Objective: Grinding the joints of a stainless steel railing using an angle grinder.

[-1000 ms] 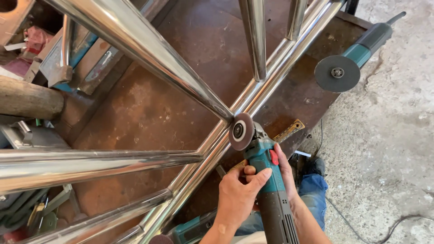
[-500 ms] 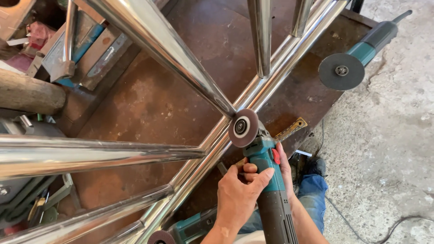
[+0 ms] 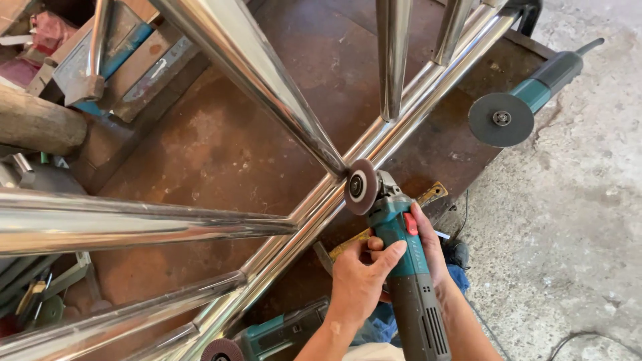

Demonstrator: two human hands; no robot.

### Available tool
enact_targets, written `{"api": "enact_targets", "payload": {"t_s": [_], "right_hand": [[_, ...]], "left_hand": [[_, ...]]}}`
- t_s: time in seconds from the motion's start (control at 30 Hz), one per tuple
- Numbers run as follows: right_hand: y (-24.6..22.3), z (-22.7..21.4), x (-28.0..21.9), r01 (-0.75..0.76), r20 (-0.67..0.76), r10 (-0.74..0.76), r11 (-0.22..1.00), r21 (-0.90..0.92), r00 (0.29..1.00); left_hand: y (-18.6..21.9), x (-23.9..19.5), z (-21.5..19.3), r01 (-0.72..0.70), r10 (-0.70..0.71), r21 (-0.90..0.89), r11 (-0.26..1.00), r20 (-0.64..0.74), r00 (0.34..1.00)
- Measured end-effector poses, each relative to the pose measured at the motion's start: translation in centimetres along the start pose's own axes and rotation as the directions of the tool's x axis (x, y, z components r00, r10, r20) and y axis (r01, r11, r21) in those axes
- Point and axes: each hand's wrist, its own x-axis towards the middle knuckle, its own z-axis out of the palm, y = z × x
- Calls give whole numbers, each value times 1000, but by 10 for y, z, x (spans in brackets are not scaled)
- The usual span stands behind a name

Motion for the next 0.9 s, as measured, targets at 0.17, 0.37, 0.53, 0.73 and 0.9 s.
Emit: {"api": "enact_targets", "payload": {"t_s": [0.17,0.37,0.53,0.73,0.9], "right_hand": [[-8,3,-3,-80,24,79,997,15,997],[-18,9,-8,-107,37,107,994,-12,994],[-30,9,-7,-78,-169,48,982,-174,984],[-47,11,-4,-69,-181,23,966,-249,983],[-69,5,-15,-123,-195,65,944,-305,979]], "left_hand": [[-10,8,5,21,-19,-53,998,27,999],[-8,10,9,83,-62,-241,967,94,994],[-27,18,17,14,20,-344,939,95,995],[-12,14,26,108,-54,-406,907,142,988],[-1,10,37,111,-44,-435,894,161,986]]}}
